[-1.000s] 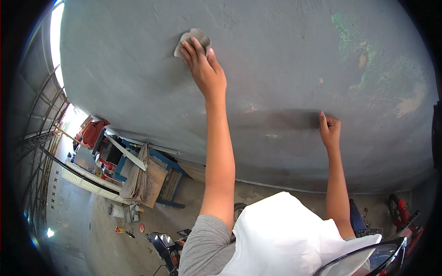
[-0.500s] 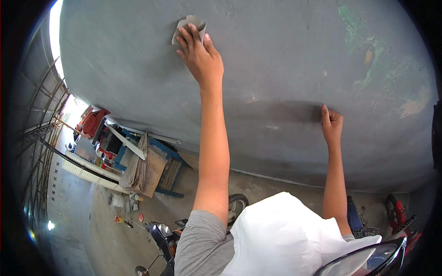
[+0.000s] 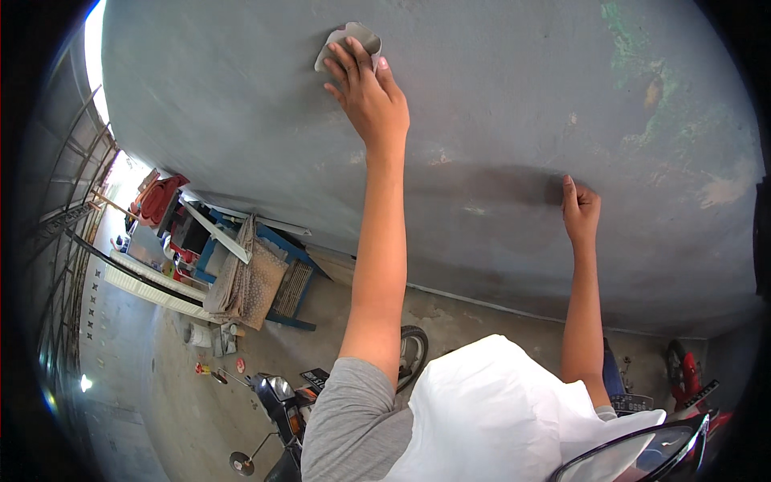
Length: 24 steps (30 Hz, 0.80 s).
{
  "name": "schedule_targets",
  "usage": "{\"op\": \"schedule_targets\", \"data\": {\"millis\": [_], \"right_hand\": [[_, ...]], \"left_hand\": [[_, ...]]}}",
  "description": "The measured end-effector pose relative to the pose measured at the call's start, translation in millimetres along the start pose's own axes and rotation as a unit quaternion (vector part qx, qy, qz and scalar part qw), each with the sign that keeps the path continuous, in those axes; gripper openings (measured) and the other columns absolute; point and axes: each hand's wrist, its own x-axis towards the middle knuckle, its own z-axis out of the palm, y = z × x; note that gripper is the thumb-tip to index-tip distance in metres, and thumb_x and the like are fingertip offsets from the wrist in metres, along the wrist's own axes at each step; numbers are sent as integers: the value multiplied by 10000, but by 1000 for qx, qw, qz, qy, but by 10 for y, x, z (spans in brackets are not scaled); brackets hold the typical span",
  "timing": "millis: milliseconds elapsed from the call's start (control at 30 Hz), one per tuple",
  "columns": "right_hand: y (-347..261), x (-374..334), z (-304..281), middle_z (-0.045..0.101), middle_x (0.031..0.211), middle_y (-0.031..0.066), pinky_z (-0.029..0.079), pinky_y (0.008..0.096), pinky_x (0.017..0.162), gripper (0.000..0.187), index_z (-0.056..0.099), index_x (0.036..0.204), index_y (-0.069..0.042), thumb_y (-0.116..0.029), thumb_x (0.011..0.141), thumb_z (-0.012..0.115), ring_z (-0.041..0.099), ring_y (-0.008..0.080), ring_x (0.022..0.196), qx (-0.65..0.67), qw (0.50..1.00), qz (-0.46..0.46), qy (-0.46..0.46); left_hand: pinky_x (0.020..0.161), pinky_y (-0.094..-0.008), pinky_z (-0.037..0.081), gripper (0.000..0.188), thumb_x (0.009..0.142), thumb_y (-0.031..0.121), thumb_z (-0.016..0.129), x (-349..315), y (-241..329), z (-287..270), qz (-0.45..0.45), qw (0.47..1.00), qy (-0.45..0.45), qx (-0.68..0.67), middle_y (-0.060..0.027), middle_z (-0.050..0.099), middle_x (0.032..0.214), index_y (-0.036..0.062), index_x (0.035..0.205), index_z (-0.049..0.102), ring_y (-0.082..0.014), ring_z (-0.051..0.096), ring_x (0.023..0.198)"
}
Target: Sanding down a concrete wall by hand with sandpaper.
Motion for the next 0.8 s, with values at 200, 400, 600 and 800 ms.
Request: {"op": "schedule_targets", "data": {"millis": [200, 400, 600, 800], "right_hand": [[4, 8, -35, 361, 509, -30, 228, 307, 478, 595, 401, 573, -46, -324, 1049, 623, 306, 65, 517, -18, 1000, -9, 3], [80, -6, -56, 333, 516, -34, 187, 322, 486, 592, 374, 581, -51, -313, 1047, 629, 266, 70, 527, -52, 998, -42, 9], [69, -21, -31, 320, 516, -34, 182, 321, 489, 601, 355, 575, -58, -309, 1046, 632, 265, 71, 529, -81, 995, -54, 11], [87, 21, -1, 314, 527, -35, 178, 321, 495, 600, 349, 584, -67, -321, 1049, 631, 259, 71, 538, -75, 996, -53, 18]], "left_hand": [[1207, -673, 163, 593, 1119, 355, 322, -516, -2, 151, -1, 1000, 2, -14, -245, 203, 1684, 28, 1612, 279, -470, 167, 1551], [1210, -674, 150, 583, 1119, 335, 319, -1517, -249, 142, -29, 994, -106, 27, -233, 205, 1688, 32, 1615, 276, -443, 162, 1562], [1226, -644, 150, 556, 1122, 269, 315, -1677, -627, -81, -133, 986, -43, -90, -212, 216, 1691, 44, 1626, 253, -384, 193, 1569], [1235, -605, 189, 546, 1118, 229, 312, -1303, -929, -324, -103, 993, 7, -57, -183, 215, 1699, 51, 1630, 244, -365, 235, 1560]]}}
